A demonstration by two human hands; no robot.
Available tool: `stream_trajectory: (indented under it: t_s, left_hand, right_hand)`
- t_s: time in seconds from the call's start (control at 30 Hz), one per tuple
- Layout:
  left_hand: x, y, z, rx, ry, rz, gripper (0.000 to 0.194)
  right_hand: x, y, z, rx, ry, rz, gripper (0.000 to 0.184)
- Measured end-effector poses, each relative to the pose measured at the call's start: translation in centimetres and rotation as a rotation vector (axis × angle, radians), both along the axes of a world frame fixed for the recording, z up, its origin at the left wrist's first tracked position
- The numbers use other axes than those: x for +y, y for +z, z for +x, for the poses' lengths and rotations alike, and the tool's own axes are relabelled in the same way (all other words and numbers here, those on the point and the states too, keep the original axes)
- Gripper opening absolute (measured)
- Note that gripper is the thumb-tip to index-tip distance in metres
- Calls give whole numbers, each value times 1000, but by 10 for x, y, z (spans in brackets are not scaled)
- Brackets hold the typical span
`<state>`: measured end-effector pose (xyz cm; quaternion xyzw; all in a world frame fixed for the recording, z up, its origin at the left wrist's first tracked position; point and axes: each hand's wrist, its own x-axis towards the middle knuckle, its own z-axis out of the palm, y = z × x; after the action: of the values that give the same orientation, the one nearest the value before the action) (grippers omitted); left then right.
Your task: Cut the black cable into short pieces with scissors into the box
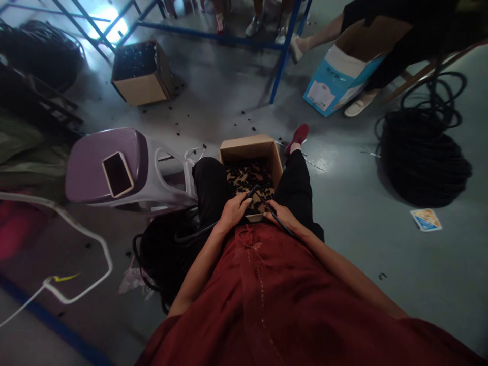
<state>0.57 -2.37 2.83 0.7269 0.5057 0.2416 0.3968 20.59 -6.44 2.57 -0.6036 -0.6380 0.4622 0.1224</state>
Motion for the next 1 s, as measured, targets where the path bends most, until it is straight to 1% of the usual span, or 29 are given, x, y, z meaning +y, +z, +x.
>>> stream_trajectory:
  t_s: [0.17,0.27,0.37,0.47,0.53,0.6,0.67,0.73,0.87,1.0]
  left_hand:
    - [-1,1,1,-9,4,-14,35]
    - [0,3,0,-46,18,-89,37]
    - [3,6,-4,-137,5,-299,43]
    - [7,9,-8,-319,-61,-548,48]
    - [9,11,-10,-435,-89,-647,46]
    - [11,14,-11,-477,-92,-681,44]
    - [12,18,-11,-440,-77,-655,42]
    - [13,23,-11,-339,-74,-572,40]
    - [11,29,-9,-62,-78,-306,37]
    - [4,27,-2,187,-29,-5,30]
  right_hand:
    - [0,-2,0,-17,15,5,33]
    - [0,-2,0,-25,17,8,31]
    - [1,0,1,-43,31,16,31]
    - [1,4,1,-63,49,36,31]
    - [1,6,1,-60,56,56,31]
    - [1,7,2,-42,65,74,32]
    - [2,7,2,-20,75,92,33]
    - [4,8,1,-4,77,104,36]
    - [7,15,1,-1,59,81,40]
    - [7,19,2,-12,78,36,39]
